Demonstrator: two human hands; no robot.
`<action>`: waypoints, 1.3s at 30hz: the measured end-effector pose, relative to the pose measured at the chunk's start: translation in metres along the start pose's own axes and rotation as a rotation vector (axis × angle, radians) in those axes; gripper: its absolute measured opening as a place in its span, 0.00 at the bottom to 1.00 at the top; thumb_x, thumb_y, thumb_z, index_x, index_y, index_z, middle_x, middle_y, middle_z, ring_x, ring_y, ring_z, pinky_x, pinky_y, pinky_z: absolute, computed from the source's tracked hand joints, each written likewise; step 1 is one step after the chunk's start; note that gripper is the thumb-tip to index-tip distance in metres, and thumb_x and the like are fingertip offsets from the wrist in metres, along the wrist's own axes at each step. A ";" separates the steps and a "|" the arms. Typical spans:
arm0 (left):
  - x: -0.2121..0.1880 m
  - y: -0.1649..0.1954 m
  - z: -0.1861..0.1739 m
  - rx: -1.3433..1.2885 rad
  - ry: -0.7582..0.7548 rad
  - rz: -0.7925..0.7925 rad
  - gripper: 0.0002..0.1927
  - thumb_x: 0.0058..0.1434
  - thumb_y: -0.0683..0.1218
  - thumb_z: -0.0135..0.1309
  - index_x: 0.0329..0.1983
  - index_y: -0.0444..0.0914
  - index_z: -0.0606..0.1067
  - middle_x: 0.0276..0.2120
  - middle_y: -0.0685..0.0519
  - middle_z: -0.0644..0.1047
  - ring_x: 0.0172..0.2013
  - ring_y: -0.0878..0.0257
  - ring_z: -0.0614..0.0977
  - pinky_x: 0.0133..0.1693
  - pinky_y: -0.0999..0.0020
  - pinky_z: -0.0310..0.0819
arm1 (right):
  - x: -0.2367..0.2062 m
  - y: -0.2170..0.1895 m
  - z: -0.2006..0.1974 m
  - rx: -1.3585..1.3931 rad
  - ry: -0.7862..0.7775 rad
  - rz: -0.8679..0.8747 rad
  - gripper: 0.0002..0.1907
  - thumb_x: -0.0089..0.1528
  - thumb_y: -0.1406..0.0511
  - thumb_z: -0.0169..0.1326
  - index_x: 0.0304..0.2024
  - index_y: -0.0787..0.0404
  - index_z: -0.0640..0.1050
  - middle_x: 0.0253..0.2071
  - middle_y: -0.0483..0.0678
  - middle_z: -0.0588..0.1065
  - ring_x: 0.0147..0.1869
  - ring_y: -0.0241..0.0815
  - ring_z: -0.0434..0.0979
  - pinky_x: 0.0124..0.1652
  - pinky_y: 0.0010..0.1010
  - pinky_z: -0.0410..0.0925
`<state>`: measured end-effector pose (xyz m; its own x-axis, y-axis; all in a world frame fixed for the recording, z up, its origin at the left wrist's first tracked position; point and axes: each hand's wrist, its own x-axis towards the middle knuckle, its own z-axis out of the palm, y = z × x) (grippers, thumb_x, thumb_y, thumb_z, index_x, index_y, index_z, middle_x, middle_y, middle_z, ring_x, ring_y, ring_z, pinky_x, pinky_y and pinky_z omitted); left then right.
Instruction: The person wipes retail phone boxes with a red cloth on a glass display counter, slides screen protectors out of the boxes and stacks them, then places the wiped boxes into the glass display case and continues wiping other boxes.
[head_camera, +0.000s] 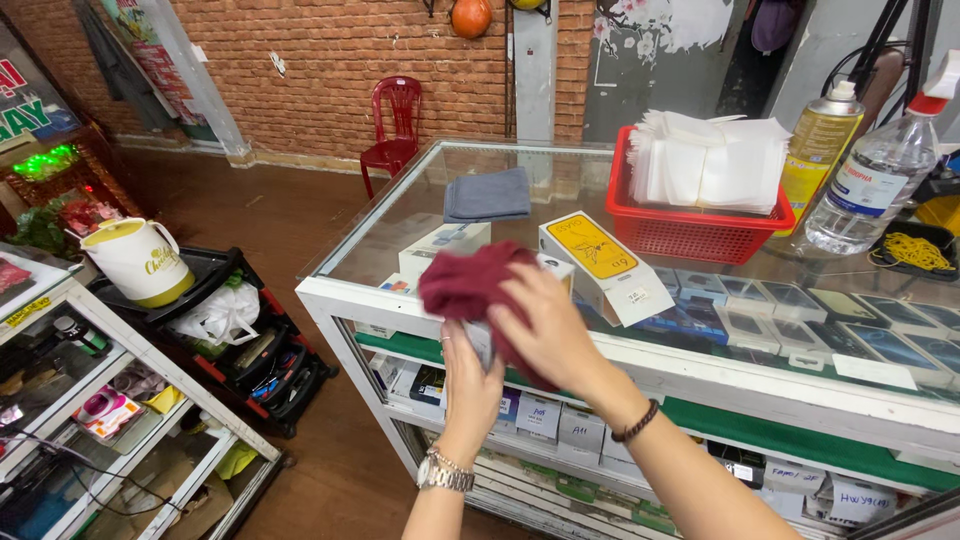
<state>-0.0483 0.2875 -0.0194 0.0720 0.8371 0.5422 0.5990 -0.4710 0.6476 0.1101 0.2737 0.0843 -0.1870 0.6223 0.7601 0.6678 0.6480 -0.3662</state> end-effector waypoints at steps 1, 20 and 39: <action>-0.002 0.000 -0.004 0.199 -0.091 0.045 0.40 0.58 0.41 0.56 0.73 0.37 0.53 0.69 0.37 0.64 0.71 0.41 0.66 0.75 0.56 0.56 | -0.004 -0.007 -0.002 -0.035 -0.036 -0.048 0.19 0.63 0.60 0.56 0.50 0.67 0.78 0.59 0.61 0.71 0.64 0.62 0.68 0.63 0.51 0.59; -0.010 0.032 -0.036 -0.323 0.092 -0.044 0.56 0.62 0.47 0.61 0.79 0.36 0.34 0.70 0.31 0.57 0.68 0.39 0.63 0.67 0.54 0.54 | 0.038 0.075 -0.019 0.019 -0.144 0.523 0.24 0.65 0.53 0.52 0.56 0.61 0.77 0.54 0.55 0.78 0.57 0.51 0.78 0.56 0.36 0.69; -0.020 -0.016 0.006 -1.249 0.321 -0.736 0.29 0.67 0.56 0.50 0.62 0.30 0.71 0.56 0.45 0.78 0.52 0.58 0.80 0.50 0.62 0.74 | 0.000 0.044 0.003 0.406 -0.158 0.698 0.23 0.65 0.55 0.51 0.59 0.59 0.74 0.52 0.56 0.81 0.53 0.46 0.81 0.54 0.30 0.70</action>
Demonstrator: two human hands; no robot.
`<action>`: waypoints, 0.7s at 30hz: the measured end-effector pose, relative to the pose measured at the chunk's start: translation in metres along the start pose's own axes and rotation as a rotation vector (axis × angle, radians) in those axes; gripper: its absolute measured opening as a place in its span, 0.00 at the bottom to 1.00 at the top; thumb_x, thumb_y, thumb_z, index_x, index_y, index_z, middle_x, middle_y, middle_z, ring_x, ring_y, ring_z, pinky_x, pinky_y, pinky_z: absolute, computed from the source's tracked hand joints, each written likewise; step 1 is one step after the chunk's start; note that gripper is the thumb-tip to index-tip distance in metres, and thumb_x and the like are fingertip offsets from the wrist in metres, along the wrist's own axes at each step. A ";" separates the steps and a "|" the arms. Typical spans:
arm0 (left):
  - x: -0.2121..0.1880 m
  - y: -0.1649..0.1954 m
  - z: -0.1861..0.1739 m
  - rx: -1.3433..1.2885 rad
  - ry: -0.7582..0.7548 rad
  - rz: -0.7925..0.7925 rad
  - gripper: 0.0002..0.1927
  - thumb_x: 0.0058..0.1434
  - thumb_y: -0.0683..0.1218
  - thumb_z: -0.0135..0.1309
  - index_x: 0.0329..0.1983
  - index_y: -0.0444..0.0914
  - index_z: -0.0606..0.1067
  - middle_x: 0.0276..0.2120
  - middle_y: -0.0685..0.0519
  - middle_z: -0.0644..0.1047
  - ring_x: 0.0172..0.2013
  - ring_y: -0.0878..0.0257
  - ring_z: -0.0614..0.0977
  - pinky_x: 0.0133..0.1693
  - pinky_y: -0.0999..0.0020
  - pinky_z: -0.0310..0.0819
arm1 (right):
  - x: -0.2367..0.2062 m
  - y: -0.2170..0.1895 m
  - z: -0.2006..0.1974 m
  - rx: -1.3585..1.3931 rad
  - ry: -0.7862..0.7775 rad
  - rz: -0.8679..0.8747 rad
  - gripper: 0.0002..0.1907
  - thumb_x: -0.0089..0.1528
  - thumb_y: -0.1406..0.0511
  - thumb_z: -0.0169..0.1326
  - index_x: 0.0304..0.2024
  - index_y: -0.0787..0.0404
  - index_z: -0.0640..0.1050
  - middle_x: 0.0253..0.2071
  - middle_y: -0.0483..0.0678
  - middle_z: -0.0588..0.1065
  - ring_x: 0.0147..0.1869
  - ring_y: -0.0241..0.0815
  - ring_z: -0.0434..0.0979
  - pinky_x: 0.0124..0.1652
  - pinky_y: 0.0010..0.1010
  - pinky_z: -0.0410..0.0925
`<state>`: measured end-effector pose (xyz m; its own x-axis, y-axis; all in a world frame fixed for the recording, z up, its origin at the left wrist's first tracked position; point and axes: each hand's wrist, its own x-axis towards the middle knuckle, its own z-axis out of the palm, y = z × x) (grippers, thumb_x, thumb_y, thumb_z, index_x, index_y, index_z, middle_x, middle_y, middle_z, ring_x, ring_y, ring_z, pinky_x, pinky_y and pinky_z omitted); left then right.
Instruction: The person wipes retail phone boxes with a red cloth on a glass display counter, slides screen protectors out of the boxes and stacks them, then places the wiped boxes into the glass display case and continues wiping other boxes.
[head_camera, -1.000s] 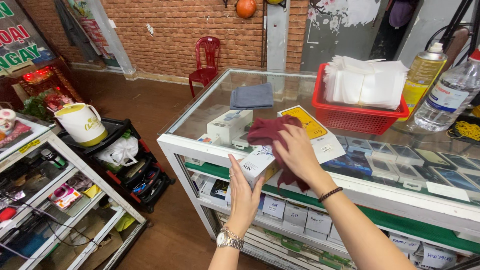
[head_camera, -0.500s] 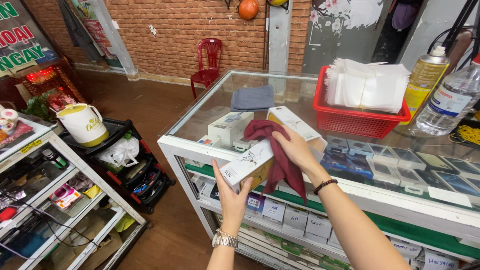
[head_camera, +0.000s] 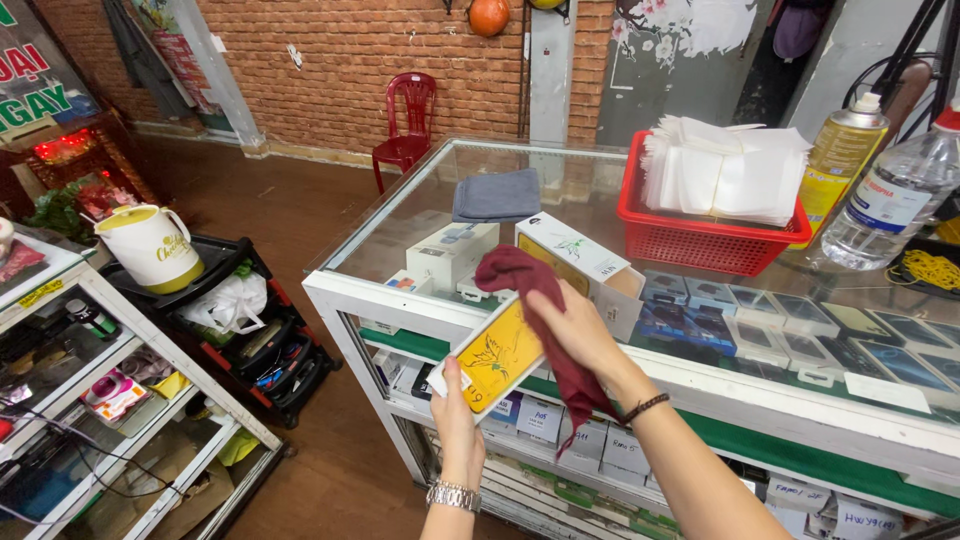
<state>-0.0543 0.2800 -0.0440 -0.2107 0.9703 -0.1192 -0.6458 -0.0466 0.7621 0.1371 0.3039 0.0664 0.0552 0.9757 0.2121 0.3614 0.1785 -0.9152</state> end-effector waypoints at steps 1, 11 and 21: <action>-0.002 -0.001 0.001 -0.026 0.041 -0.027 0.29 0.67 0.57 0.50 0.62 0.30 0.72 0.55 0.44 0.78 0.51 0.57 0.80 0.49 0.61 0.75 | -0.014 -0.002 0.003 -0.073 0.077 -0.105 0.23 0.64 0.57 0.54 0.58 0.60 0.74 0.55 0.57 0.78 0.56 0.50 0.79 0.55 0.32 0.69; -0.039 -0.035 0.043 -0.205 0.028 -0.273 0.26 0.70 0.59 0.40 0.65 0.42 0.69 0.59 0.52 0.76 0.59 0.59 0.77 0.58 0.59 0.71 | -0.072 -0.028 0.010 -0.613 0.137 -0.633 0.20 0.54 0.61 0.61 0.46 0.61 0.75 0.62 0.56 0.69 0.68 0.62 0.63 0.70 0.63 0.45; -0.053 -0.045 0.055 -0.345 -0.018 -0.238 0.30 0.69 0.58 0.41 0.68 0.39 0.66 0.64 0.50 0.73 0.63 0.57 0.74 0.64 0.57 0.64 | -0.079 0.025 -0.041 -0.592 0.197 -0.575 0.20 0.53 0.64 0.63 0.47 0.61 0.76 0.57 0.60 0.72 0.64 0.61 0.68 0.63 0.48 0.63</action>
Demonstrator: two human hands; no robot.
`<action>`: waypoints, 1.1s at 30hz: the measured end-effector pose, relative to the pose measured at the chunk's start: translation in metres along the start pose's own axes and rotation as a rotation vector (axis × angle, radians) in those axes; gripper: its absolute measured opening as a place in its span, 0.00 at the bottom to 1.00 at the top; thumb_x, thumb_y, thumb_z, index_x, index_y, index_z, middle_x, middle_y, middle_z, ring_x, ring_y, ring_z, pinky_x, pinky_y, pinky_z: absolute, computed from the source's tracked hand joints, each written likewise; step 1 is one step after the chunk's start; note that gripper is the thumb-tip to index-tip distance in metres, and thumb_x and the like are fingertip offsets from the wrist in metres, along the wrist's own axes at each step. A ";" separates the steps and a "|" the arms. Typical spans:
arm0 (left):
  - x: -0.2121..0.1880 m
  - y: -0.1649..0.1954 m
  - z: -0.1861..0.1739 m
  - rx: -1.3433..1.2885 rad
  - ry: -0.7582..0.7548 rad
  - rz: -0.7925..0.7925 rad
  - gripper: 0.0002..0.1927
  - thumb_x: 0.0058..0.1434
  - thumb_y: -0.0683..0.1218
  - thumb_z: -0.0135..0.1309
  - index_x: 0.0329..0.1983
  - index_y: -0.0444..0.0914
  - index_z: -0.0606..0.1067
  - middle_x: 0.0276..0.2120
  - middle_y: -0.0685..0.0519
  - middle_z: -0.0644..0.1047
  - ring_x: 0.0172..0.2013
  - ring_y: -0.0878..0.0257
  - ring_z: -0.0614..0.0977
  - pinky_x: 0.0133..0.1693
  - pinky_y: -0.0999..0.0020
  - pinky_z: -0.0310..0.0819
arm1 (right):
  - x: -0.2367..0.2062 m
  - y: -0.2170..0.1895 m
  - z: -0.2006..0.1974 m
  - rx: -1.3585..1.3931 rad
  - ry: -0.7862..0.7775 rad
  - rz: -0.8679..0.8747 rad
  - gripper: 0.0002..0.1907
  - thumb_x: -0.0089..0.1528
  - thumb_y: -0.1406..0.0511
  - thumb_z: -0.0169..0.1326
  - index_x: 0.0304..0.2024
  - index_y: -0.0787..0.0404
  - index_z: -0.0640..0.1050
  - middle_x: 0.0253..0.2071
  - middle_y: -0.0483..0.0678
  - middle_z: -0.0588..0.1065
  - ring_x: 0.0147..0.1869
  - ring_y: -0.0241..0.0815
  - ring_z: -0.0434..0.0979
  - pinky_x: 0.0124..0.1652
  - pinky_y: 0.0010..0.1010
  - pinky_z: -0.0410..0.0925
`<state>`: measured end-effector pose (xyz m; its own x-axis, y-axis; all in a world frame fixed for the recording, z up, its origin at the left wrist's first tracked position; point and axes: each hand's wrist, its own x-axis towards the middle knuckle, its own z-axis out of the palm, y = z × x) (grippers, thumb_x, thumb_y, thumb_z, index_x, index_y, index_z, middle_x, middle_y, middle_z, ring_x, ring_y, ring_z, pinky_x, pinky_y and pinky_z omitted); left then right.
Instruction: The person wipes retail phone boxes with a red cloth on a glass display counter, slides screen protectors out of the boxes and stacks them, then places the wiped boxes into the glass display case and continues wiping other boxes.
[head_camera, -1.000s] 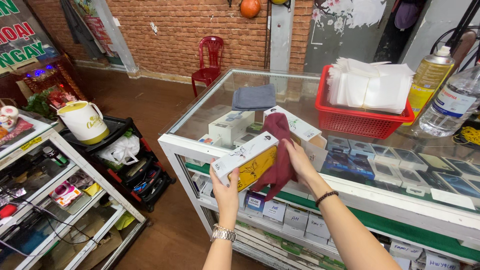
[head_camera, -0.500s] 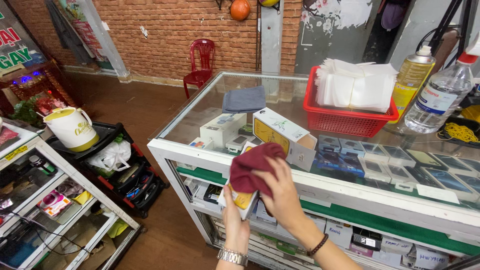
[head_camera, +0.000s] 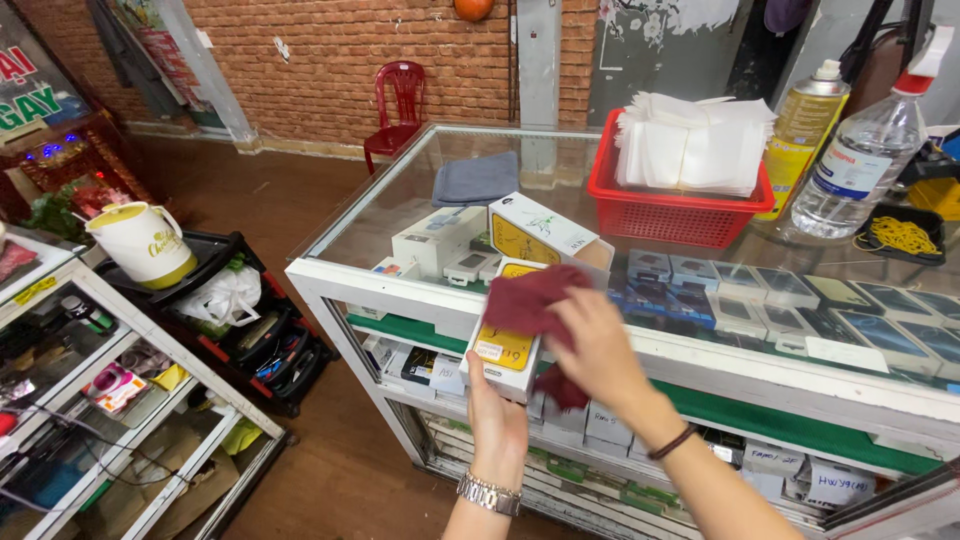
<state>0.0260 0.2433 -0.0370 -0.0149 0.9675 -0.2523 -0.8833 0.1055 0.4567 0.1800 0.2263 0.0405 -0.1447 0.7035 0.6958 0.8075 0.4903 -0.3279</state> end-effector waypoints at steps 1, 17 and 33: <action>-0.005 0.001 0.002 0.005 0.023 -0.024 0.30 0.69 0.59 0.42 0.69 0.39 0.66 0.65 0.51 0.72 0.63 0.58 0.73 0.64 0.58 0.62 | -0.003 0.021 -0.016 -0.048 0.105 0.026 0.21 0.54 0.64 0.63 0.49 0.62 0.76 0.58 0.62 0.71 0.64 0.63 0.69 0.62 0.49 0.64; -0.024 0.005 0.039 0.031 0.172 0.040 0.39 0.65 0.60 0.49 0.74 0.54 0.46 0.69 0.54 0.64 0.68 0.58 0.66 0.66 0.52 0.59 | 0.002 0.003 -0.018 0.647 -0.356 0.880 0.33 0.65 0.50 0.49 0.68 0.55 0.63 0.47 0.60 0.81 0.40 0.51 0.86 0.37 0.34 0.77; -0.013 0.045 0.052 0.490 -0.238 0.019 0.48 0.57 0.50 0.60 0.75 0.36 0.47 0.57 0.41 0.75 0.54 0.56 0.80 0.51 0.59 0.76 | -0.020 0.001 -0.017 1.303 -0.234 1.098 0.38 0.65 0.45 0.45 0.72 0.56 0.67 0.64 0.47 0.72 0.63 0.39 0.71 0.57 0.37 0.65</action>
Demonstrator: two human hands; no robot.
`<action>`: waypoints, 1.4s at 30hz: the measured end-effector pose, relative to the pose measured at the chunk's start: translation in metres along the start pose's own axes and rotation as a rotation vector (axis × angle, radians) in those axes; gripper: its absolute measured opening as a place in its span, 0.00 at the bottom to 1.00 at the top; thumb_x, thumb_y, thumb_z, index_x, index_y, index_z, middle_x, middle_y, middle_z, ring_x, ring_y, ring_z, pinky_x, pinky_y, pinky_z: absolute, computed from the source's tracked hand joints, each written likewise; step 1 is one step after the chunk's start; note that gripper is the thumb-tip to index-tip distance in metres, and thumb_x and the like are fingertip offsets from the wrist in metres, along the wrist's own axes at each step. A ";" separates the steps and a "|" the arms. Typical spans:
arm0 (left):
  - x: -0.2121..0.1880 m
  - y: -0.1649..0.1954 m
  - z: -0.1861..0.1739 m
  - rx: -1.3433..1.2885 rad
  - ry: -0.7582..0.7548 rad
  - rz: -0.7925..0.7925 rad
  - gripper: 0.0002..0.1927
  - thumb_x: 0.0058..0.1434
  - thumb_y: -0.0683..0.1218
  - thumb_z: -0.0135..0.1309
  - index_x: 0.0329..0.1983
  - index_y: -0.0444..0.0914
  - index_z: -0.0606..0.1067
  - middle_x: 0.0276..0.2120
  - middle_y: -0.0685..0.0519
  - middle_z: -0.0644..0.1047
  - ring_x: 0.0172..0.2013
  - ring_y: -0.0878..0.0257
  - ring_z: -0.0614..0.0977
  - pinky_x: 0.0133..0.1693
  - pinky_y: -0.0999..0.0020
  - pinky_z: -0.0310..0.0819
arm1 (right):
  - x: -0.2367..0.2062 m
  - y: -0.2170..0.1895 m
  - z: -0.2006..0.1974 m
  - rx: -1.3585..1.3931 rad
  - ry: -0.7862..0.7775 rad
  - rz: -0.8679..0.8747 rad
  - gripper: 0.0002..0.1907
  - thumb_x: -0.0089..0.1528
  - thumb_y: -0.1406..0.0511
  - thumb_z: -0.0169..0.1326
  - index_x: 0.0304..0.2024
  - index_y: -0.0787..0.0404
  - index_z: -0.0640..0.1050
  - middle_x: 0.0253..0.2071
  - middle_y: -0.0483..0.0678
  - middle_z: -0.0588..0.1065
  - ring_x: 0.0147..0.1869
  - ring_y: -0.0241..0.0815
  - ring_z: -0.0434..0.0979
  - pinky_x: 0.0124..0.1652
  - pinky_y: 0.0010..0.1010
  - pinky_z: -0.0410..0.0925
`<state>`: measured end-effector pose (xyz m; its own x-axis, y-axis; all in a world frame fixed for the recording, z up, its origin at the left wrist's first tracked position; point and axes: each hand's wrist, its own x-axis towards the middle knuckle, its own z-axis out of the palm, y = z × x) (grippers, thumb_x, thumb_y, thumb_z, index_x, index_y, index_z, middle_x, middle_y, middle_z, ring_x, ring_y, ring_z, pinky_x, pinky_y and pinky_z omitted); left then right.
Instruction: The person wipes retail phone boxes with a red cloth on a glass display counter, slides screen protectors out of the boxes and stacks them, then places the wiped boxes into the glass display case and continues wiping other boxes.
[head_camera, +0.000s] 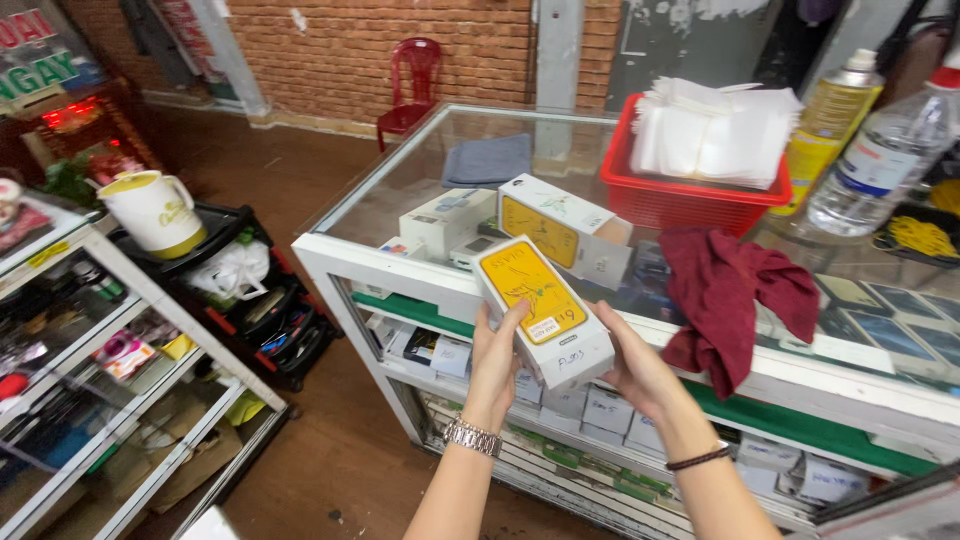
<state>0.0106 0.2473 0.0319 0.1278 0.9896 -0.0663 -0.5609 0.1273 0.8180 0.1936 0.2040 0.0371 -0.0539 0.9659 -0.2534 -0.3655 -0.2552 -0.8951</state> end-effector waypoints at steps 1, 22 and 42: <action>-0.003 -0.002 0.015 -0.008 0.026 0.073 0.51 0.56 0.46 0.61 0.76 0.38 0.43 0.57 0.39 0.75 0.54 0.55 0.80 0.53 0.62 0.75 | -0.009 0.011 0.000 0.267 0.000 -0.014 0.38 0.65 0.45 0.44 0.71 0.59 0.66 0.65 0.50 0.72 0.65 0.42 0.71 0.59 0.39 0.64; -0.020 -0.060 0.206 0.265 -0.477 0.601 0.46 0.60 0.39 0.61 0.76 0.32 0.48 0.62 0.40 0.71 0.59 0.57 0.77 0.58 0.64 0.75 | -0.090 0.020 -0.126 0.985 -0.127 -0.545 0.34 0.68 0.50 0.45 0.72 0.59 0.60 0.70 0.56 0.65 0.73 0.56 0.64 0.67 0.53 0.59; 0.017 -0.195 0.279 0.639 -0.374 0.051 0.49 0.55 0.59 0.62 0.73 0.36 0.55 0.49 0.37 0.80 0.49 0.52 0.82 0.49 0.61 0.74 | -0.245 0.011 -0.290 0.843 0.876 -0.631 0.27 0.63 0.58 0.57 0.63 0.55 0.72 0.59 0.47 0.77 0.61 0.48 0.77 0.54 0.45 0.72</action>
<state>0.3505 0.2202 0.0311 0.4486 0.8896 0.0863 -0.0030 -0.0950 0.9955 0.4722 -0.0479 -0.0168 0.8159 0.4825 -0.3187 -0.5753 0.6217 -0.5315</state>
